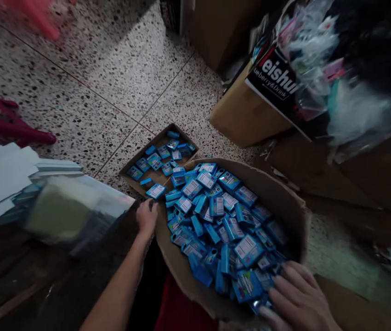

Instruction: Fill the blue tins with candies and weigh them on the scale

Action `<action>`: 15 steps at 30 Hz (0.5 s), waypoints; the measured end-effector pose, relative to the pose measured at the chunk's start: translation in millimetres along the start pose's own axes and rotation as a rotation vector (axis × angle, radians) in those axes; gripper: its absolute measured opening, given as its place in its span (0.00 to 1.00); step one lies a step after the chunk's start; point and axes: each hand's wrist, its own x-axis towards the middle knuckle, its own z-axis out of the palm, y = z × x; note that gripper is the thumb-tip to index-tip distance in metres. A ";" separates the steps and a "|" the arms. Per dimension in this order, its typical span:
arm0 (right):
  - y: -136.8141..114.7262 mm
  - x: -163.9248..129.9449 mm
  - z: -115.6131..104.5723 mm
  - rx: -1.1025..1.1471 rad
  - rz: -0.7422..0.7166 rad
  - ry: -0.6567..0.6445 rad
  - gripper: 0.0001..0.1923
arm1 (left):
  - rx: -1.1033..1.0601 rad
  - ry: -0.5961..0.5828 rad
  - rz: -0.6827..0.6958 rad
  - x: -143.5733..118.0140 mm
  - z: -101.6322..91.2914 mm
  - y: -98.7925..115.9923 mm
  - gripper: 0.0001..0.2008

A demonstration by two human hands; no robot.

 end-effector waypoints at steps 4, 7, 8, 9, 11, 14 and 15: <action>-2.9 58.3 6.8 -0.018 -0.110 -0.034 0.28 | -0.043 -0.110 0.228 -30.1 5.2 57.5 0.33; -5.6 83.6 19.7 0.001 -0.142 -0.089 0.29 | -0.009 -0.320 0.705 -39.6 17.5 104.4 0.42; -7.7 89.7 24.9 0.015 -0.151 -0.080 0.28 | 0.039 -0.403 0.883 -40.1 24.7 117.7 0.44; -10.3 95.2 30.2 0.029 -0.156 -0.059 0.28 | 0.101 -0.478 1.033 -38.4 33.7 129.0 0.46; -16.3 104.6 40.7 0.055 -0.146 0.007 0.27 | 0.221 -0.591 1.223 -26.4 56.4 145.3 0.48; -22.2 114.1 52.6 0.095 -0.103 0.090 0.25 | 0.336 -0.675 1.334 13.3 91.1 154.7 0.46; -22.5 115.8 55.2 0.109 -0.093 0.111 0.24 | 0.364 -0.674 1.333 30.2 99.5 154.1 0.43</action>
